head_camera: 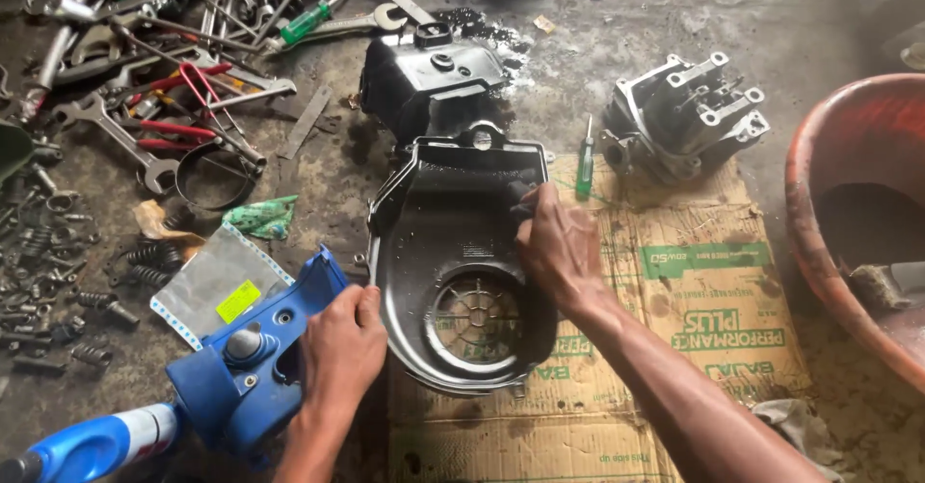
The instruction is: Cleaning automotive engine components with a cloth.
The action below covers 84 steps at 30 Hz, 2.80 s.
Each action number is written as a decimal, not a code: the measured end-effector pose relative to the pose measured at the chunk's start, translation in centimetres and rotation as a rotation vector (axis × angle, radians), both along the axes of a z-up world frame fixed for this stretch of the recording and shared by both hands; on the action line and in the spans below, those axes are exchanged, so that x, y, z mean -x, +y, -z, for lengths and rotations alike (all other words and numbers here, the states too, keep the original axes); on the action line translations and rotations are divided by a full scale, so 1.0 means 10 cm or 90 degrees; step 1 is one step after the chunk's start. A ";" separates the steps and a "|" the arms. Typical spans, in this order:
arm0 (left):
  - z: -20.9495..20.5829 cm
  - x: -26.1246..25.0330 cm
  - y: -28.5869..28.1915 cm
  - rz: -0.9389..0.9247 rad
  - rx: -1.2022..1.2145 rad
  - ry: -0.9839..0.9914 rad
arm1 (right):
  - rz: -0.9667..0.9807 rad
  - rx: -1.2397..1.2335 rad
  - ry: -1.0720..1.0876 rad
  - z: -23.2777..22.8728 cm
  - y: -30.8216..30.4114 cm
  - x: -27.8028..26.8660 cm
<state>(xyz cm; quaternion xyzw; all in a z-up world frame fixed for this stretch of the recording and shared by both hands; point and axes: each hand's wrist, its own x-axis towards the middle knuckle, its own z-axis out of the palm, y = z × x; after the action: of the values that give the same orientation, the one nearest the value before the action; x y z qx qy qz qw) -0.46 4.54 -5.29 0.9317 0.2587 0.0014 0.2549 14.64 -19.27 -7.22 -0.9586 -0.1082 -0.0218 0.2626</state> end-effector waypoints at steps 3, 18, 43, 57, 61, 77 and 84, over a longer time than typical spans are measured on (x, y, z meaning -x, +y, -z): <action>-0.05 0.12 -0.10 -0.044 0.115 -0.004 | 0.012 0.059 0.088 -0.39 0.01 -0.01; -0.58 0.52 -0.55 -0.149 0.813 0.040 | 0.209 -0.638 0.149 -1.47 -0.61 0.40; -0.14 -0.07 -0.02 -0.157 0.458 -0.184 | 0.182 -0.597 0.311 -0.87 -0.47 0.91; 0.44 0.05 0.10 0.069 0.359 -0.066 | -0.158 -0.047 0.149 -0.28 1.38 0.62; 0.50 0.07 0.04 0.044 0.419 -0.063 | -0.171 -0.002 0.146 -0.38 1.45 0.65; 0.44 -0.06 -0.17 0.035 0.514 0.129 | -0.025 -0.256 0.277 -0.13 0.46 0.76; 0.57 0.22 -0.46 -0.046 0.341 -0.093 | -0.163 -0.158 0.537 -0.75 0.37 1.24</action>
<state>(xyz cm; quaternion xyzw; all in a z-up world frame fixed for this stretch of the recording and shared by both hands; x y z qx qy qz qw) -2.66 -0.03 -10.99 0.8186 0.2641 0.0093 0.5099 2.24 -15.61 0.24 -0.8240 -0.1059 0.3903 0.3968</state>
